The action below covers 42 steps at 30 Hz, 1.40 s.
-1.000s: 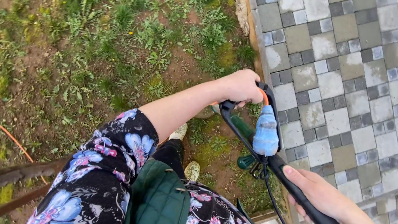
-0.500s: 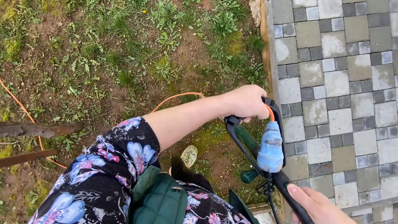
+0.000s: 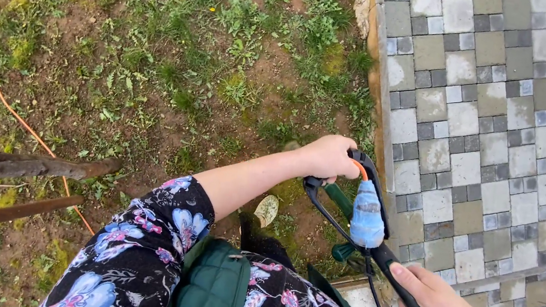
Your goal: Trimming grass and weeds around a concrete cover and along a walkway using a string trimmer
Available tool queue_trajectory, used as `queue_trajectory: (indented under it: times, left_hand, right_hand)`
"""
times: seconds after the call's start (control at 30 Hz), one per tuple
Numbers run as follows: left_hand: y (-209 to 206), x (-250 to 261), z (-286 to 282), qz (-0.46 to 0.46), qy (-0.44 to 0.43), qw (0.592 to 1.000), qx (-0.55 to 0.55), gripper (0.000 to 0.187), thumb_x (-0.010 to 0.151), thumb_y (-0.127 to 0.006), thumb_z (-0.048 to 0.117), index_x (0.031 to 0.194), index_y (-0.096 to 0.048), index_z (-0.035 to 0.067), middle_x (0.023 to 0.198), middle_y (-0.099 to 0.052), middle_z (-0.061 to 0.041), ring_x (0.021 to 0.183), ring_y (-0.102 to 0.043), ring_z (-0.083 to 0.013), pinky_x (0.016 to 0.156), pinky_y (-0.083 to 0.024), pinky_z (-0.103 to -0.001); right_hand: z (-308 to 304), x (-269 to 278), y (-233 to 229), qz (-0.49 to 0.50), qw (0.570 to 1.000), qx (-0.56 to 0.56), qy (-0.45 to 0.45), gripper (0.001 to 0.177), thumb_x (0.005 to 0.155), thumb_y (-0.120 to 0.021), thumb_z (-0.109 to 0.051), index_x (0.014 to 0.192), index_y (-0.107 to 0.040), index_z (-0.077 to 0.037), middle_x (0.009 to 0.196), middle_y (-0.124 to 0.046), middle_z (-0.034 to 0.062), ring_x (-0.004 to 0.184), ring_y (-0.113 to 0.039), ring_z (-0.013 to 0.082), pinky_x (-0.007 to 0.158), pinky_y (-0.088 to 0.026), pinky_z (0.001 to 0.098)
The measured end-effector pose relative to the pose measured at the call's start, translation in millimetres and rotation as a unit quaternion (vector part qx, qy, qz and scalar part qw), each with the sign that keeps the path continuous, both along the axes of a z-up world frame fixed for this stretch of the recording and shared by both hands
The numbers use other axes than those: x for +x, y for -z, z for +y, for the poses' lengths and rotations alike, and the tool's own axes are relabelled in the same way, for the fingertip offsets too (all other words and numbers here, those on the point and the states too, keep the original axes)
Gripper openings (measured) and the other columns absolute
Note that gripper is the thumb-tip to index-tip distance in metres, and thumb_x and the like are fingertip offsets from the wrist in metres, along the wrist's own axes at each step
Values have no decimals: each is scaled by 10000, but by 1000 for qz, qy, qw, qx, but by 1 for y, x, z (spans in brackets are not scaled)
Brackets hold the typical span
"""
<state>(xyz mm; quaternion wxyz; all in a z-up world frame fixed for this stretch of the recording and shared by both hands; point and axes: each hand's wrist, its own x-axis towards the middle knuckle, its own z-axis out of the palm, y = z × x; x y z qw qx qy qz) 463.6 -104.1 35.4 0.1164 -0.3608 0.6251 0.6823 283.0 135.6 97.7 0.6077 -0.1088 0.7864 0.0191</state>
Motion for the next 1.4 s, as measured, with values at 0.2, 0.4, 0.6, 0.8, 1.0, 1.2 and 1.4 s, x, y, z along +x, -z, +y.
queue_trajectory:
  times: [0.2,0.4,0.6,0.8,1.0,1.2,1.4]
  left_hand:
    - [-10,64,-21,35,-85,996,21,148,784,-575,104,931,-586,86,618,-529,-40,490,-475,-138,474,-388,-296]
    - [-1,91,-42,41,-108,993,-7,168,793,-567,61,952,-619,78,564,-517,-35,448,-453,-137,424,-396,-289]
    - [17,76,-44,84,-117,989,12,171,726,-578,88,893,-570,53,542,-505,-54,422,-448,-144,394,-362,-295]
    - [0,44,-24,92,-57,993,57,262,884,-577,-12,1140,-631,-2,606,-526,-10,432,-428,-67,379,-392,-182]
    - [25,2,-5,108,-29,994,18,276,767,-614,105,1037,-639,57,661,-601,-32,472,-522,-126,424,-423,-272]
    - [38,2,-2,126,-27,992,8,868,699,-596,178,1524,-424,-32,626,-628,-111,482,-573,-184,433,-446,-325]
    - [25,64,-22,93,-63,994,3,792,759,-604,156,1523,-450,15,630,-623,-87,468,-556,-175,425,-417,-316]
  right_hand:
    - [-37,45,5,18,999,-2,-37,452,1034,-504,-434,969,-511,14,750,-604,214,462,-546,295,355,-487,418]
    - [-65,63,18,15,996,-24,-83,443,1039,-495,-449,938,-476,-17,757,-616,189,450,-551,277,364,-499,398]
    - [-62,57,15,6,997,-35,-68,460,1046,-495,-441,899,-455,-6,719,-622,207,426,-533,283,359,-476,394]
    - [-38,36,-1,41,999,-12,-31,470,1047,-493,-425,915,-494,26,727,-599,225,458,-522,291,346,-463,409]
    - [-6,14,1,61,997,21,39,476,1056,-530,-414,931,-511,45,733,-599,252,468,-516,323,349,-442,433]
    - [-7,8,13,62,992,79,77,507,1063,-549,-452,941,-479,35,762,-600,277,526,-500,361,501,-391,440]
    - [-44,47,13,47,997,61,30,478,1059,-543,-451,981,-517,20,792,-569,245,505,-475,313,446,-367,398]
